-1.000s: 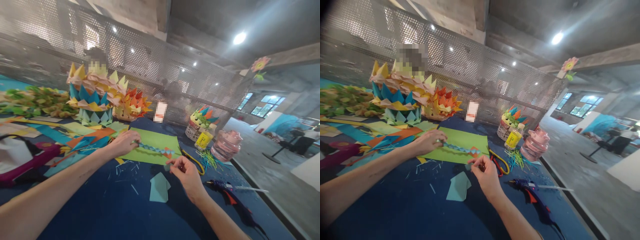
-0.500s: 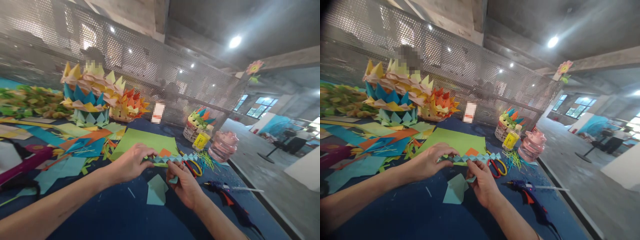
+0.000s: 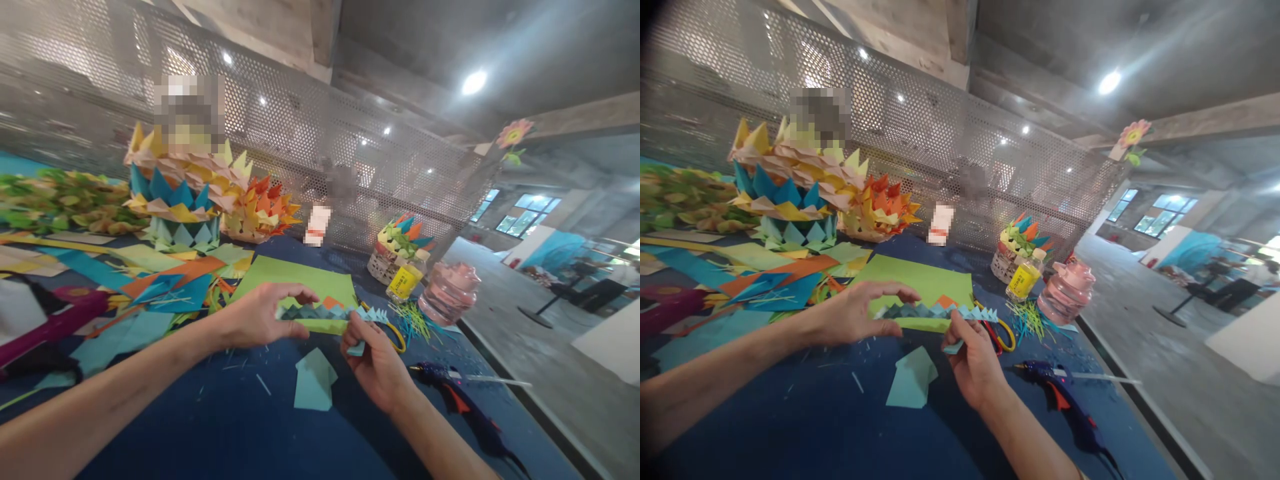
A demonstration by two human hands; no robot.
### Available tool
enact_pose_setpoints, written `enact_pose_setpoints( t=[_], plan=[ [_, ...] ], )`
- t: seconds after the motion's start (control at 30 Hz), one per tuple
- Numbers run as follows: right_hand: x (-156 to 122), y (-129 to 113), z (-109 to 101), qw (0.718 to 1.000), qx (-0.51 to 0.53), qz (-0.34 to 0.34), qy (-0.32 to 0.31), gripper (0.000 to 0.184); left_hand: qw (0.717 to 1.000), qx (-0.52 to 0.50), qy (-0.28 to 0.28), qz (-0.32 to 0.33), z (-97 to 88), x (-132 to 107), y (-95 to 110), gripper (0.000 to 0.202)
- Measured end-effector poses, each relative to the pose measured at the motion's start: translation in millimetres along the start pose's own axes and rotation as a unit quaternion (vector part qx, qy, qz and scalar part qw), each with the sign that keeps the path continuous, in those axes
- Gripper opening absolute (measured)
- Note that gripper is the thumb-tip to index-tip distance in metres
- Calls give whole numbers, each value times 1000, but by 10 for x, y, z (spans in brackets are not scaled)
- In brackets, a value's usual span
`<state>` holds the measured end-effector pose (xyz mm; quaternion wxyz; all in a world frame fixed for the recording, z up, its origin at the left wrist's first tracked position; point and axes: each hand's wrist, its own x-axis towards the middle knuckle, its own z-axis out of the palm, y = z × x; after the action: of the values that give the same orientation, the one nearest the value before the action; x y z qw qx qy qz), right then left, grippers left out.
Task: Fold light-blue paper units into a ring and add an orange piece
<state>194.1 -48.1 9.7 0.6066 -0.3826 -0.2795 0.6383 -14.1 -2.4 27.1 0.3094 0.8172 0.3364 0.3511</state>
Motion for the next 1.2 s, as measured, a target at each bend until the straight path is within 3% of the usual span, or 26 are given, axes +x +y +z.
enact_pose_setpoints(
  t=[0.07,0.17,0.27,0.5,0.7,1.03,1.2],
  plan=[
    [25,-41,-22,1000,24,-10,9,32,999,-43,17,-26,-101,29,-25,30],
    [49,-83,-51,999,38,-17,13,30,988,-111,50,-93,-189,68,-89,36],
    [46,-93,-61,999,35,-23,5,28,980,-144,37,-130,-172,80,-149,35],
    [22,-73,-49,999,22,-29,-5,27,975,-172,-41,-135,-62,32,-99,28],
    [36,-53,-51,999,11,-31,-8,29,970,-197,-60,-131,-28,31,-71,21],
    [1,-21,-25,999,-9,-30,-14,31,973,-188,-44,-129,15,25,-68,21],
    [-65,11,10,998,-56,-29,-1,31,992,-86,16,-88,59,-7,93,22]
  ],
)
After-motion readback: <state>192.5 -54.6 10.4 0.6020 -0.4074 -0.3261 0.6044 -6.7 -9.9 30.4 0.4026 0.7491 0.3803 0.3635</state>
